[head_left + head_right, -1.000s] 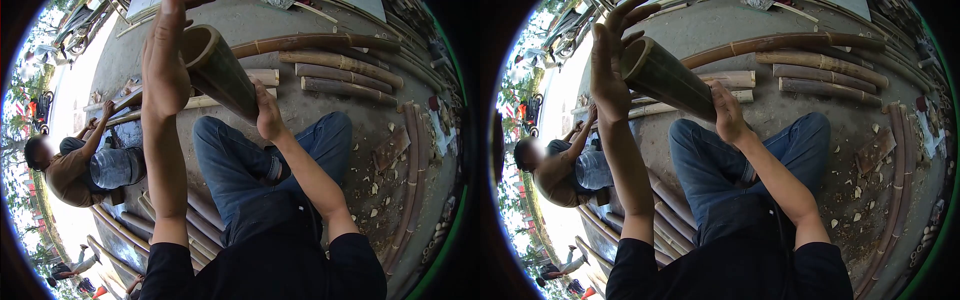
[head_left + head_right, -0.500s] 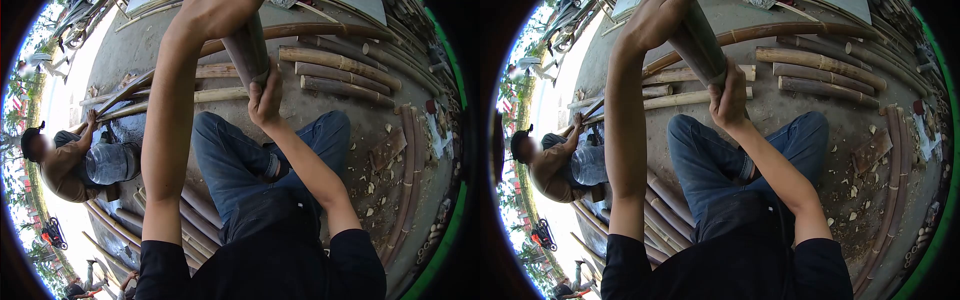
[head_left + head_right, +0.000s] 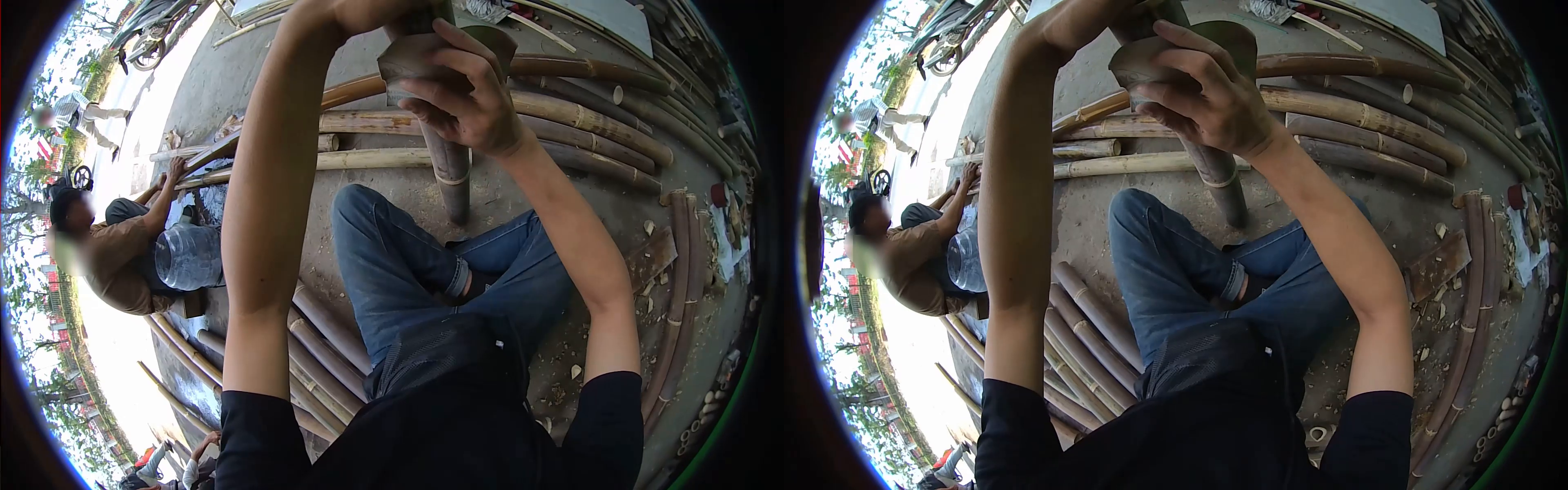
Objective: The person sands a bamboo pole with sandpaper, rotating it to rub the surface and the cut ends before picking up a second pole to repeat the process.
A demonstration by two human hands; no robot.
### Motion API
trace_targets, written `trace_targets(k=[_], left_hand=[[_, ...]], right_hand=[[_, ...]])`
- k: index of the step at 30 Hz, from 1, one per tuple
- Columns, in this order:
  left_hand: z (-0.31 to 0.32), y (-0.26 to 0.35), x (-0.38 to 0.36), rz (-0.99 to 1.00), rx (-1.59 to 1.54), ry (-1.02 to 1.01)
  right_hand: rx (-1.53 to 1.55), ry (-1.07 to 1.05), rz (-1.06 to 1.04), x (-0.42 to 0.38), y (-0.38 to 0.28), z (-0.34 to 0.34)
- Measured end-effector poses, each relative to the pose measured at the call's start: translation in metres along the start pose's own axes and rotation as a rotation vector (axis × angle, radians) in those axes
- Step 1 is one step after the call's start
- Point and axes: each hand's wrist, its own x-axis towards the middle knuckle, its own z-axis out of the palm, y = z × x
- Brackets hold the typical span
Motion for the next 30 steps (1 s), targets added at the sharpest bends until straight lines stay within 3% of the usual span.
trace_targets(k=[2,5,8,10,11,13,16,20,22,23,25,26,28,29,30], left_hand=[[-0.001,-0.001,0.0,-0.015,0.071,0.066],[0.005,-0.002,0.007,0.085,0.051,0.106],[0.015,-0.003,0.015,0.108,-0.023,0.131],[0.019,0.0,0.012,0.074,0.019,0.211],[0.027,0.012,0.003,0.076,0.016,0.205],[0.044,0.031,-0.015,0.196,-0.037,0.393],[0.023,0.002,0.003,0.176,-0.013,0.262],[0.025,-0.003,0.005,0.18,-0.014,0.281],[0.026,-0.003,0.002,0.146,-0.003,0.313],[0.035,0.002,-0.005,0.143,-0.005,0.308],[0.056,0.02,-0.02,0.385,-0.245,0.284],[0.051,0.023,-0.017,0.387,-0.247,0.28],[0.038,0.028,-0.009,0.038,-0.287,0.187],[0.04,0.034,-0.014,0.041,-0.291,0.187],[0.045,0.038,-0.024,0.124,-0.092,0.266]], right_hand=[[0.0,-0.02,-0.016,0.0,0.005,-0.005],[-0.076,0.06,0.157,-0.003,0.001,0.006],[-0.071,0.204,0.349,-0.011,-0.019,0.024],[-0.141,0.375,0.605,-0.01,-0.034,0.028],[-0.146,0.374,0.609,-0.013,-0.045,0.026],[-0.336,0.087,0.817,-0.019,-0.066,0.02],[-0.129,0.039,0.922,-0.034,-0.07,0.021],[-0.096,0.116,0.738,-0.024,-0.041,0.026],[0.203,0.506,0.462,0.008,-0.022,0.016],[0.202,0.505,0.467,0.024,-0.015,0.008],[-0.058,0.403,0.398,0.05,-0.002,-0.005],[-0.063,0.403,0.399,0.045,0.004,0.0],[-0.525,0.399,0.329,0.031,0.014,0.011],[-0.527,0.395,0.326,0.033,0.001,0.002],[-0.389,0.179,0.509,0.03,-0.021,-0.013]])
